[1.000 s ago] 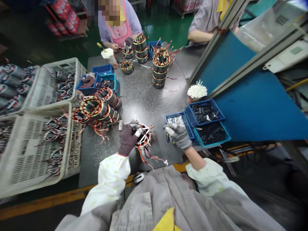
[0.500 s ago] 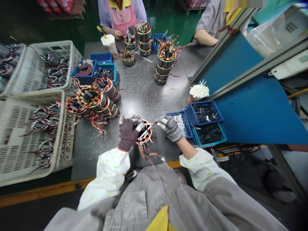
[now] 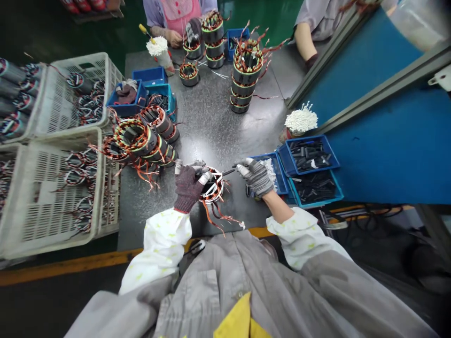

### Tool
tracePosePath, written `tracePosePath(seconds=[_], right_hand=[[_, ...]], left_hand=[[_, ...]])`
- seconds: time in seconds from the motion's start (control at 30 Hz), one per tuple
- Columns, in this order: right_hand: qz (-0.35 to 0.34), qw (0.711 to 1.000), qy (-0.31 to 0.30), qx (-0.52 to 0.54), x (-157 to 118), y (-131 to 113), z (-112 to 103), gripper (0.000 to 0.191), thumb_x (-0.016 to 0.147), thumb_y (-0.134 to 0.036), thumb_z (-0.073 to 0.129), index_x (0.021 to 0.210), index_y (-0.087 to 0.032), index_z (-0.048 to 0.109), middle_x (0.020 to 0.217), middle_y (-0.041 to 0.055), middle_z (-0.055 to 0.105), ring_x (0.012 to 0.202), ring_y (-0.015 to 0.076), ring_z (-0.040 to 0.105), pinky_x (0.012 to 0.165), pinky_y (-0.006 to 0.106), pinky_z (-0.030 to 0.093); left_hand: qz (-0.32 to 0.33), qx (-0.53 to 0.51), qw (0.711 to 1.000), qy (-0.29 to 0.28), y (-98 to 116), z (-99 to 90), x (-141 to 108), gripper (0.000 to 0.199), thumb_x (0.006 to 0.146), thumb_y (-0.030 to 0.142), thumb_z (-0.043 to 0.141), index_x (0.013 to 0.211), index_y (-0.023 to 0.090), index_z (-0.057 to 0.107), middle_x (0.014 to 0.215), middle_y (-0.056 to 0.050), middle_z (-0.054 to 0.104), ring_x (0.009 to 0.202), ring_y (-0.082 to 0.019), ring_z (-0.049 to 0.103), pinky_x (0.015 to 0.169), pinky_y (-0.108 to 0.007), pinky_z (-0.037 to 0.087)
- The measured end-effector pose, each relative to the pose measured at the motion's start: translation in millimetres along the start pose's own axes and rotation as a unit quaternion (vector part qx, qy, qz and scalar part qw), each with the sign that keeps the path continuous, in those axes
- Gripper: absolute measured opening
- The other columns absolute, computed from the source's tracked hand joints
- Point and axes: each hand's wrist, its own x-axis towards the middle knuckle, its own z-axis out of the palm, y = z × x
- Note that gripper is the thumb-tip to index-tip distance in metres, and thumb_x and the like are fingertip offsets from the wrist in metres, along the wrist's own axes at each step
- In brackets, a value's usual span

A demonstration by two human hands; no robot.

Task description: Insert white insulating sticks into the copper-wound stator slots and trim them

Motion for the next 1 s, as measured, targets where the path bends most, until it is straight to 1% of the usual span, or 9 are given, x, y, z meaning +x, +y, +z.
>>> tracePosePath(seconds=[0.07,0.13,0.27,0.37,0.6,0.7,0.83,0.9,1.0], right_hand=[[0.021,1.000,0.006,0.008,-2,7,5,0.018,0.090,-0.027,0.057,0.096,-0.019,0.073,0.095,0.0056,0.076,0.088,0.0207,0.069,0.086,0.035,0.054],[0.029,0.999,-0.013,0.006,-1,16,13,0.018,0.089,-0.022,0.057,0.096,-0.019,0.073,0.096,0.0047,0.076,0.089,0.0201,0.069,0.087,0.034,0.054],[0.016,0.998,-0.060,-0.028,9,28,30,0.022,0.089,-0.015,0.057,0.102,-0.018,0.075,0.104,0.0067,0.075,0.098,0.0200,0.067,0.095,0.034,0.051],[0.006,0.996,-0.084,-0.026,21,32,34,0.020,0.086,-0.013,0.062,0.100,-0.016,0.076,0.102,0.0083,0.075,0.100,0.0217,0.067,0.096,0.034,0.049],[-0.031,0.989,-0.136,0.054,37,42,34,0.019,0.085,-0.014,0.062,0.098,-0.016,0.075,0.096,0.0059,0.075,0.092,0.0193,0.066,0.089,0.032,0.051],[-0.026,0.985,-0.153,0.076,38,44,39,0.021,0.086,-0.014,0.060,0.102,-0.014,0.074,0.094,0.0057,0.074,0.082,0.0161,0.066,0.078,0.027,0.053],[-0.009,0.980,-0.168,0.102,35,47,39,0.026,0.093,-0.020,0.053,0.109,-0.011,0.071,0.088,0.0058,0.074,0.069,0.0134,0.063,0.065,0.024,0.051],[-0.007,0.979,-0.171,0.107,35,47,38,0.027,0.094,-0.024,0.054,0.111,-0.012,0.071,0.088,0.0056,0.074,0.070,0.0135,0.064,0.065,0.024,0.052],[-0.014,0.979,-0.173,0.107,38,45,38,0.027,0.094,-0.030,0.061,0.113,-0.014,0.070,0.095,0.0061,0.074,0.081,0.0154,0.066,0.071,0.025,0.054]], left_hand=[[-0.004,0.003,1.000,0.001,0,0.3,1,0.020,0.091,0.043,0.062,0.091,0.025,0.068,0.107,-0.003,0.076,0.113,-0.022,0.068,0.127,-0.049,0.016],[-0.004,0.004,1.000,0.001,1,0.7,2,0.019,0.091,0.043,0.063,0.092,0.025,0.067,0.107,-0.003,0.076,0.113,-0.022,0.067,0.126,-0.049,0.018],[-0.002,0.003,1.000,-0.002,2,1.1,3,0.019,0.091,0.043,0.065,0.094,0.024,0.068,0.109,-0.004,0.075,0.115,-0.022,0.066,0.125,-0.049,0.021],[0.000,-0.002,1.000,0.005,2,1.5,3,0.019,0.091,0.042,0.066,0.092,0.024,0.068,0.107,-0.004,0.076,0.113,-0.022,0.067,0.125,-0.050,0.021],[0.002,0.000,1.000,0.009,-3,5.0,3,0.021,0.090,0.044,0.065,0.090,0.024,0.067,0.105,-0.004,0.076,0.112,-0.022,0.068,0.125,-0.050,0.019],[-0.001,0.001,1.000,0.008,-4,5.4,3,0.022,0.089,0.046,0.065,0.089,0.024,0.067,0.105,-0.004,0.076,0.112,-0.023,0.068,0.126,-0.051,0.018],[-0.003,-0.008,1.000,0.005,-3,4.0,3,0.022,0.089,0.046,0.066,0.090,0.024,0.067,0.107,-0.004,0.076,0.112,-0.023,0.068,0.126,-0.052,0.017],[-0.005,-0.003,1.000,0.002,-2,3.4,3,0.021,0.089,0.045,0.066,0.090,0.024,0.067,0.108,-0.004,0.075,0.113,-0.023,0.068,0.127,-0.052,0.017],[-0.008,0.008,1.000,-0.004,-3,3.2,4,0.021,0.089,0.045,0.065,0.090,0.024,0.066,0.107,-0.003,0.076,0.113,-0.023,0.068,0.127,-0.052,0.017]])
